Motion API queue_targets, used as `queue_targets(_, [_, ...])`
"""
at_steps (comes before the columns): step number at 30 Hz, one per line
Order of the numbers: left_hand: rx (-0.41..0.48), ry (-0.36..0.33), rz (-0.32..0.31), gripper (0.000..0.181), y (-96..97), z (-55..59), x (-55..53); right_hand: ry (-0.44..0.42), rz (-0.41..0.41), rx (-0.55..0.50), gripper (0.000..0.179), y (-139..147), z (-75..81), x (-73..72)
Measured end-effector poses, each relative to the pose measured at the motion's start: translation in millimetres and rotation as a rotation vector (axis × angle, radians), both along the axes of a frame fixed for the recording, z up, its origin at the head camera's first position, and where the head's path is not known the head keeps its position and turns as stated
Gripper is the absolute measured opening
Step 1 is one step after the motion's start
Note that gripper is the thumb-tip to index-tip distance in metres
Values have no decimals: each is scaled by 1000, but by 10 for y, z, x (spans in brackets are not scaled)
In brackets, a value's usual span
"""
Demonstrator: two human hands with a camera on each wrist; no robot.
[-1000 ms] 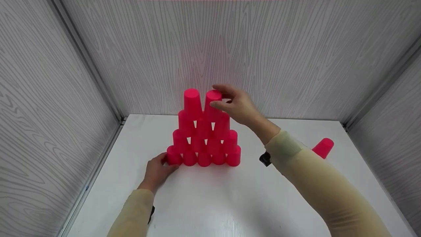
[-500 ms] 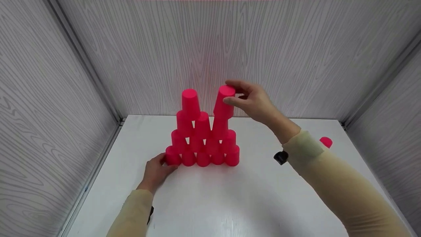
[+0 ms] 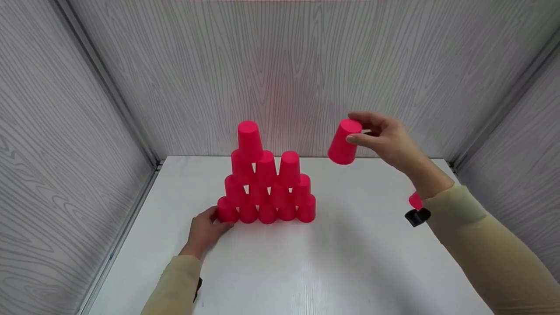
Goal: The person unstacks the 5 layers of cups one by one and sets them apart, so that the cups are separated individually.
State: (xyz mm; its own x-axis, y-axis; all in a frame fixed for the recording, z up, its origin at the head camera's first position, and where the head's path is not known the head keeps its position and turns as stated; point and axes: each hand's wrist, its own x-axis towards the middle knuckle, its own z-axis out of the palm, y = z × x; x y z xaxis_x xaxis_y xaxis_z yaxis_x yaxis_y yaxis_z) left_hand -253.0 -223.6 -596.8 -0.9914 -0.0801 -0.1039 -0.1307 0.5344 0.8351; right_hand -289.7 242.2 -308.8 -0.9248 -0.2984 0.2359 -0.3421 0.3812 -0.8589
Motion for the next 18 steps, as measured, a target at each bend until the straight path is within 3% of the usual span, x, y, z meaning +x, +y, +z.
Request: queue_targets(18, [7, 6, 9, 80, -23, 25, -9, -84, -259, 77, 62, 1330, -708, 144])
